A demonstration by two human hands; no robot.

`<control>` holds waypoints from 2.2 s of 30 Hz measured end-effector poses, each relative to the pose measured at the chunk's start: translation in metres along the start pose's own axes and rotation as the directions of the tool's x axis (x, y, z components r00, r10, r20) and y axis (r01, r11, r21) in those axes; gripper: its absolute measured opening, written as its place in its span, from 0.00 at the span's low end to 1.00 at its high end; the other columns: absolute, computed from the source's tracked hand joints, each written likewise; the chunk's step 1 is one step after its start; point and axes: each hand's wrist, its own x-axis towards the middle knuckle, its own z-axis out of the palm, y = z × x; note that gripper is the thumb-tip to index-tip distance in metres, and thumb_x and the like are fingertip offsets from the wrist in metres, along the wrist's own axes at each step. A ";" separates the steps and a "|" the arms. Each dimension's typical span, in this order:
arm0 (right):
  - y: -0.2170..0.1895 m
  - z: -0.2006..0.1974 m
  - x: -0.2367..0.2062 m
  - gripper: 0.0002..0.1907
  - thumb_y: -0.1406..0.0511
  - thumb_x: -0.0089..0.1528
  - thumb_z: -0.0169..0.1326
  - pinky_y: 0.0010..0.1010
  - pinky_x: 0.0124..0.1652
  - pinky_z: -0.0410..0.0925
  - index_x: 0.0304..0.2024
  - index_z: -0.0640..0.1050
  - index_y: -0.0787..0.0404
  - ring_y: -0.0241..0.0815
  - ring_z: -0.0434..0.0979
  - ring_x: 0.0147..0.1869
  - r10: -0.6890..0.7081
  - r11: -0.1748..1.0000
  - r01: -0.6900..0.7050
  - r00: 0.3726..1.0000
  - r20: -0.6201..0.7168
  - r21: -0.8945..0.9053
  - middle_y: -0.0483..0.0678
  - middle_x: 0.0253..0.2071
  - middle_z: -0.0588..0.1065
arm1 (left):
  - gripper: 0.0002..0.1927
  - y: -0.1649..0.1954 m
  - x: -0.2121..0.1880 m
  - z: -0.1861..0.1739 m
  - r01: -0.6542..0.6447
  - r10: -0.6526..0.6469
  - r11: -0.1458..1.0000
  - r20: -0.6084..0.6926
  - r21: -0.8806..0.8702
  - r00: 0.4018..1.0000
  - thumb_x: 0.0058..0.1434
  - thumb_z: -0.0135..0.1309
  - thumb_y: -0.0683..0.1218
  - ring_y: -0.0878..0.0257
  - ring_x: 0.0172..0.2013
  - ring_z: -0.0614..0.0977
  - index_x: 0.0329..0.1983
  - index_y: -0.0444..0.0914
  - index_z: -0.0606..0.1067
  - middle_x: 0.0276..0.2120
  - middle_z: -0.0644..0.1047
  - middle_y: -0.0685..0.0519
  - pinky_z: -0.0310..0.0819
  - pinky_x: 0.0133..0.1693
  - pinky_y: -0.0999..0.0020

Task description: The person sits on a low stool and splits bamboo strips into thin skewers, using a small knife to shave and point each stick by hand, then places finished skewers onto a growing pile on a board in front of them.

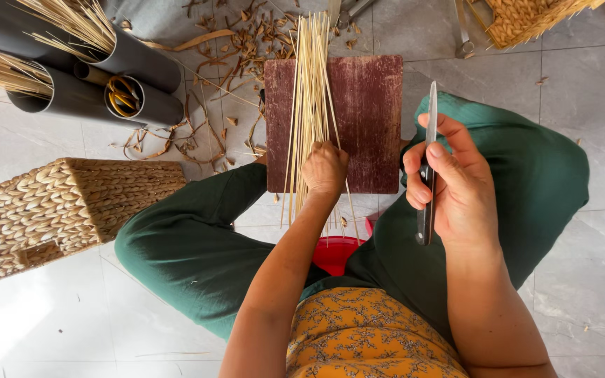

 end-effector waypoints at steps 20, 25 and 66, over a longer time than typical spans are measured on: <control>0.019 0.016 -0.035 0.20 0.64 0.73 0.52 0.26 0.29 0.61 0.67 0.69 0.58 0.34 0.68 0.29 -0.072 0.997 0.072 0.997 -0.005 -0.025 0.51 0.39 0.75 | 0.18 -0.035 -0.103 0.007 -0.211 0.192 0.973 -0.186 -0.091 0.964 0.55 0.66 0.55 0.50 0.35 0.84 0.36 0.40 0.73 0.38 0.77 0.48 0.79 0.33 0.55; 0.016 0.008 -0.038 0.20 0.63 0.73 0.52 0.26 0.29 0.61 0.67 0.69 0.59 0.35 0.68 0.28 -0.078 0.997 0.078 0.997 -0.015 -0.014 0.51 0.39 0.75 | 0.17 -0.037 -0.116 0.011 -0.239 0.252 0.961 -0.093 0.137 0.963 0.52 0.64 0.49 0.52 0.38 0.84 0.39 0.37 0.71 0.37 0.76 0.46 0.81 0.33 0.58; 0.160 0.194 -0.152 0.05 0.67 0.64 0.59 0.21 0.21 0.59 0.36 0.79 0.62 0.25 0.63 0.20 0.224 0.811 0.020 0.913 0.341 -0.585 0.37 0.21 0.70 | 0.16 -0.131 -0.265 -0.397 -0.675 0.261 0.314 -0.623 -0.668 0.738 0.70 0.61 0.39 0.71 0.42 0.82 0.60 0.34 0.78 0.41 0.81 0.53 0.77 0.45 0.76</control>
